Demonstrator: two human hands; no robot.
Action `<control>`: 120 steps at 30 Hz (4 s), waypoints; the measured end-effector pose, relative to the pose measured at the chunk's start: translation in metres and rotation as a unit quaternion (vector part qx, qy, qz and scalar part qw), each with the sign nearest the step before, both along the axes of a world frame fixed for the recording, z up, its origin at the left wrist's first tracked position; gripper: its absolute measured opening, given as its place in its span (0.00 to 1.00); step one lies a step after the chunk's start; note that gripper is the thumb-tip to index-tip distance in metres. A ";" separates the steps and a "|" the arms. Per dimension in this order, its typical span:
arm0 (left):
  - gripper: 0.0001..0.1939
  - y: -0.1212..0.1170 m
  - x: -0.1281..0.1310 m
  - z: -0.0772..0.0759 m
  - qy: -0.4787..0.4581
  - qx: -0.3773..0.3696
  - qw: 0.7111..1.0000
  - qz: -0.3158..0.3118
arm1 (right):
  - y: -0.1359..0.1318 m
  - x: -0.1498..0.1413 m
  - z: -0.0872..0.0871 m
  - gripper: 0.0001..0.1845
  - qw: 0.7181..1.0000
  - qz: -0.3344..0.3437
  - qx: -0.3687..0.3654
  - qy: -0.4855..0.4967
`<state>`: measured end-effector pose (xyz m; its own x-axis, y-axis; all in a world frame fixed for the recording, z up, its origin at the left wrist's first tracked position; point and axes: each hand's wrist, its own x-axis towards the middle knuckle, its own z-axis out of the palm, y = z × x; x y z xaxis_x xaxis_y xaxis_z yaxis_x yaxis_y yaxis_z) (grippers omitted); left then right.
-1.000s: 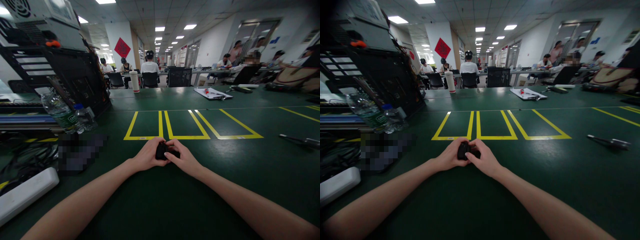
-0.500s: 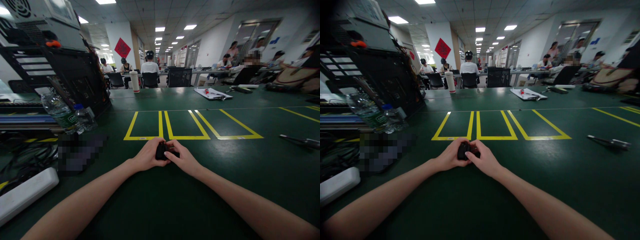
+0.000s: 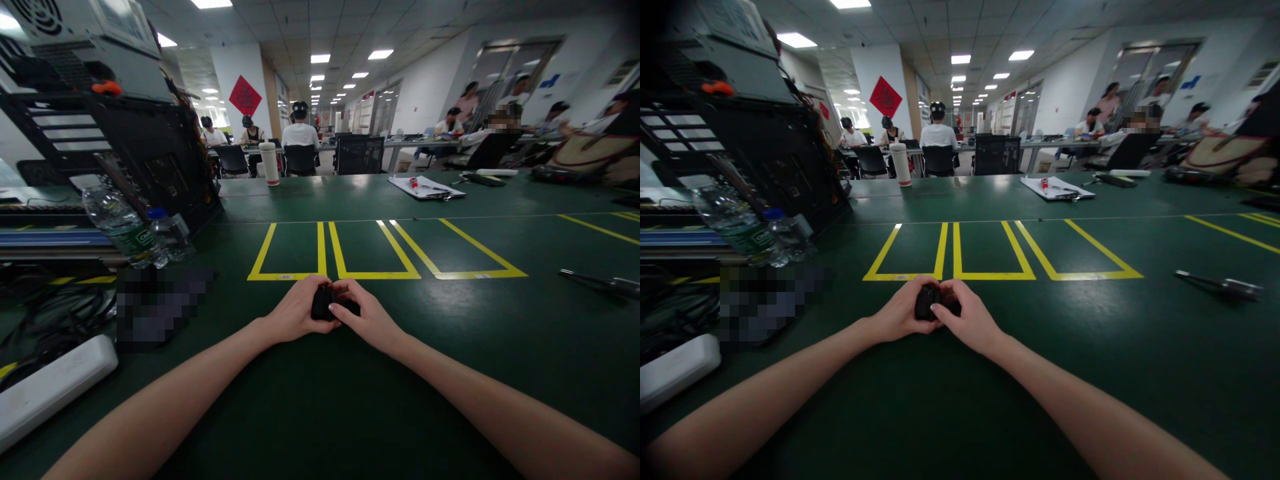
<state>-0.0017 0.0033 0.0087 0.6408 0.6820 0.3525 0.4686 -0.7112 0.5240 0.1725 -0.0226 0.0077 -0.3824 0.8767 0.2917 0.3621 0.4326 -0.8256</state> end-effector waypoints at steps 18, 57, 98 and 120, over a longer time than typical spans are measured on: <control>0.28 -0.001 0.000 0.002 0.003 -0.001 1.000 0.004 | 0.001 0.000 -0.001 0.12 1.000 0.001 0.009 -0.009; 0.29 -0.001 0.000 0.001 0.000 0.005 1.000 0.003 | 0.000 0.000 -0.001 0.11 1.000 0.005 0.011 0.003; 0.29 0.001 -0.001 -0.002 0.012 0.028 1.000 0.002 | 0.006 0.006 -0.004 0.11 0.994 0.051 -0.056 0.076; 0.29 -0.001 -0.003 0.000 0.015 0.021 1.000 -0.005 | 0.015 0.012 -0.006 0.14 0.972 0.122 -0.155 0.126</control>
<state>-0.0051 0.0021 0.0086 0.6585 0.6602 0.3614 0.4758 -0.7372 0.4798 0.1846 -0.0079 0.0013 -0.5401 0.8301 0.1385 0.0503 0.1961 -0.9793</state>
